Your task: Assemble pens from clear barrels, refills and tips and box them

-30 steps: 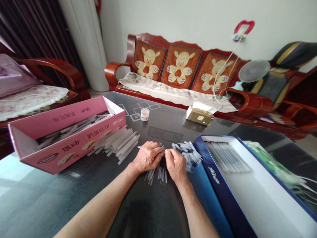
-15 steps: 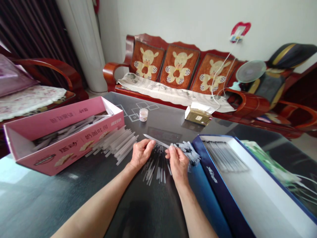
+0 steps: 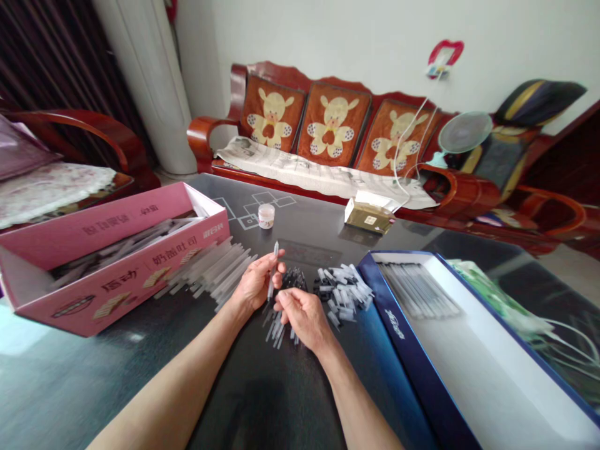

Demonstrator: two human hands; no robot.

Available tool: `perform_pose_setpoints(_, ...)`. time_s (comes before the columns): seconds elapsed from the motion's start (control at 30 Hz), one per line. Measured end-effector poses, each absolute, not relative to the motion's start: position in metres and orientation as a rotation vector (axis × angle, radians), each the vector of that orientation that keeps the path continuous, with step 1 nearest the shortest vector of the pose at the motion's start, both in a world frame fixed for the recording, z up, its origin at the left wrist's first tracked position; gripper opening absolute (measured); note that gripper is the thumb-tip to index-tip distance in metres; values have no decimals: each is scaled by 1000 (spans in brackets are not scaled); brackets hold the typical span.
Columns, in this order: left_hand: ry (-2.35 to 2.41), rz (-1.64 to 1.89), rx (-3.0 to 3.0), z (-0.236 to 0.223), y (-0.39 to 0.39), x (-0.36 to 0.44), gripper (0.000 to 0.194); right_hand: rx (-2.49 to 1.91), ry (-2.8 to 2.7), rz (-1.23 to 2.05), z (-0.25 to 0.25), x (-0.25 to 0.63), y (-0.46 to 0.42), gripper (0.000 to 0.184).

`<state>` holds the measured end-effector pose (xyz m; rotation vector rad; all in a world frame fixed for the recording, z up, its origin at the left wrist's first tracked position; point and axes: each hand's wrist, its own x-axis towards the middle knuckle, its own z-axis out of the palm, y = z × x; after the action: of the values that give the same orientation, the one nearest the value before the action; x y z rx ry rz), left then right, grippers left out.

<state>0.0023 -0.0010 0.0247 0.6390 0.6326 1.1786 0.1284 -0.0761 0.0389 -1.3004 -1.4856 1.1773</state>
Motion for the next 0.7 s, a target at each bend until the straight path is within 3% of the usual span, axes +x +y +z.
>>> perform_pose_setpoints(0.3, 681, 1128, 769, 21, 0, 4, 51, -1603, -1585, 255, 19, 205, -47, 18)
perform_pose_setpoints(0.5, 743, 1112, 1018, 18, -1, 7, 55, -1731, -2007, 91, 36, 213, -28, 22)
perform_pose_setpoints(0.7, 737, 1082, 1066, 18, -1, 5, 55, -1803, -2061, 146, 54, 232, -22, 18)
